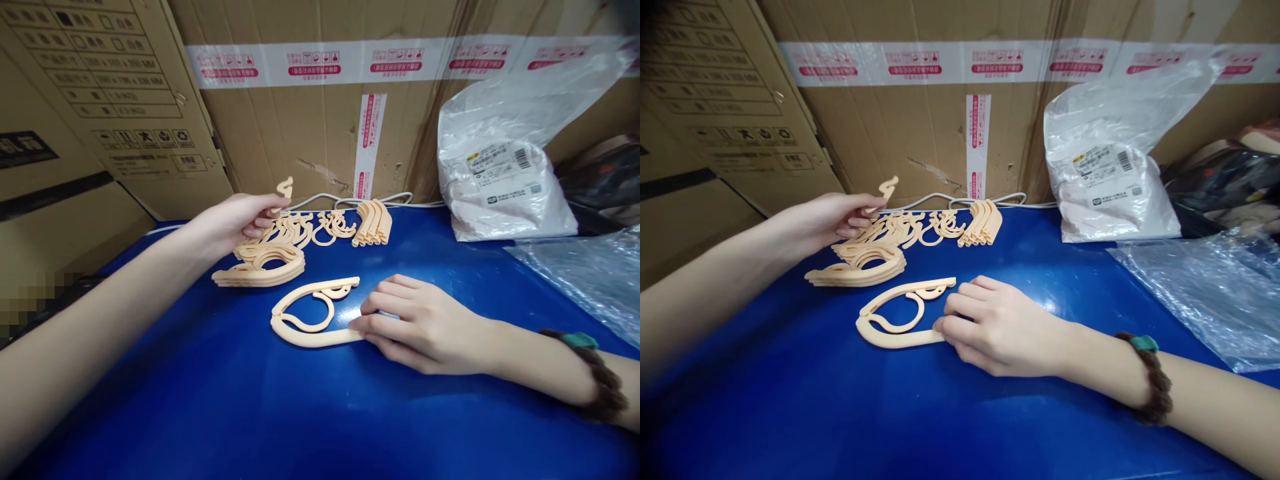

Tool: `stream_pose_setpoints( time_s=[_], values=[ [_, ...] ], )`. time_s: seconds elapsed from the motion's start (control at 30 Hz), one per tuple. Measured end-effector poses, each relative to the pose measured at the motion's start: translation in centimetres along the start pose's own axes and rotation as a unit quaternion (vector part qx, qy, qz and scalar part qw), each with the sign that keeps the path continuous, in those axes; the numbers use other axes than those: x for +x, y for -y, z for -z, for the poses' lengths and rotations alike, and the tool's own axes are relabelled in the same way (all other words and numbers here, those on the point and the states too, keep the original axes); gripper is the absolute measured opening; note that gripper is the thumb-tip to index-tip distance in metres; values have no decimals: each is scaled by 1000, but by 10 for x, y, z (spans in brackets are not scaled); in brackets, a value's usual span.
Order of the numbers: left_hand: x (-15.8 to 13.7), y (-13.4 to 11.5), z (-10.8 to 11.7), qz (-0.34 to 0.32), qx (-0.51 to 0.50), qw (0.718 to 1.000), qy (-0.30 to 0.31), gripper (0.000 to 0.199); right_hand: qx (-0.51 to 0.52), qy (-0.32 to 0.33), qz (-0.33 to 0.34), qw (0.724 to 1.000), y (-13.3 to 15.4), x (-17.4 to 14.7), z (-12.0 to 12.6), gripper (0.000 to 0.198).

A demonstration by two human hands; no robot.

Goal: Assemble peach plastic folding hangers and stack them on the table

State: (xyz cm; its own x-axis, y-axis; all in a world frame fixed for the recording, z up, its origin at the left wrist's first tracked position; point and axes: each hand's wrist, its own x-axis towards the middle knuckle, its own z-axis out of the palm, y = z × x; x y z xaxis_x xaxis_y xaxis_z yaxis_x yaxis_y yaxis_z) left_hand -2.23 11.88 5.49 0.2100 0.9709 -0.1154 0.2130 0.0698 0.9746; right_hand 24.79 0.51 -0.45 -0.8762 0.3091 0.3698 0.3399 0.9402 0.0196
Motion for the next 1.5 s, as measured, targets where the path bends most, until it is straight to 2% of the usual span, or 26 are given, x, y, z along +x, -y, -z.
stream_pose_setpoints(
  time_s=[0.13,0.2,0.33,0.4,0.5,0.63,0.73,0.83,0.9,1.0,1.1,1.27,1.4,1.5],
  values=[
    [-42,-1,-39,-30,16,999,-13,22,-1,-25,-35,999,-1,1,-1,19],
    [-62,5,-59,-53,75,996,8,23,15,-60,-63,996,0,1,0,21],
    [-93,25,-84,-113,185,972,92,28,31,-126,-99,987,1,-1,1,42],
    [-104,35,-88,-166,260,946,100,28,29,-137,-113,984,1,-1,2,46],
    [-114,44,-91,-275,340,893,108,32,50,-129,-105,985,0,0,2,41],
    [-119,48,-93,-364,391,834,138,21,148,-132,-90,976,1,2,3,27],
    [-119,47,-90,-420,431,788,130,23,224,-170,-145,949,2,3,4,14],
    [-112,45,-80,-470,479,738,77,29,267,-220,-223,911,-2,2,3,4],
    [-106,43,-70,-475,506,718,49,34,299,-224,-253,892,-5,0,2,5],
    [-95,40,-56,-443,523,727,33,38,342,-164,-267,886,-8,-1,1,9],
    [-87,41,-49,-418,524,740,55,39,337,-95,-242,905,-7,0,2,11],
    [-82,44,-48,-397,525,749,74,37,338,-47,-198,919,-3,3,5,16],
    [-82,43,-49,-384,543,743,74,36,329,-44,-187,925,-3,3,5,18],
    [-82,42,-48,-384,550,738,71,37,339,-73,-215,913,-5,1,2,18]
  ],
)
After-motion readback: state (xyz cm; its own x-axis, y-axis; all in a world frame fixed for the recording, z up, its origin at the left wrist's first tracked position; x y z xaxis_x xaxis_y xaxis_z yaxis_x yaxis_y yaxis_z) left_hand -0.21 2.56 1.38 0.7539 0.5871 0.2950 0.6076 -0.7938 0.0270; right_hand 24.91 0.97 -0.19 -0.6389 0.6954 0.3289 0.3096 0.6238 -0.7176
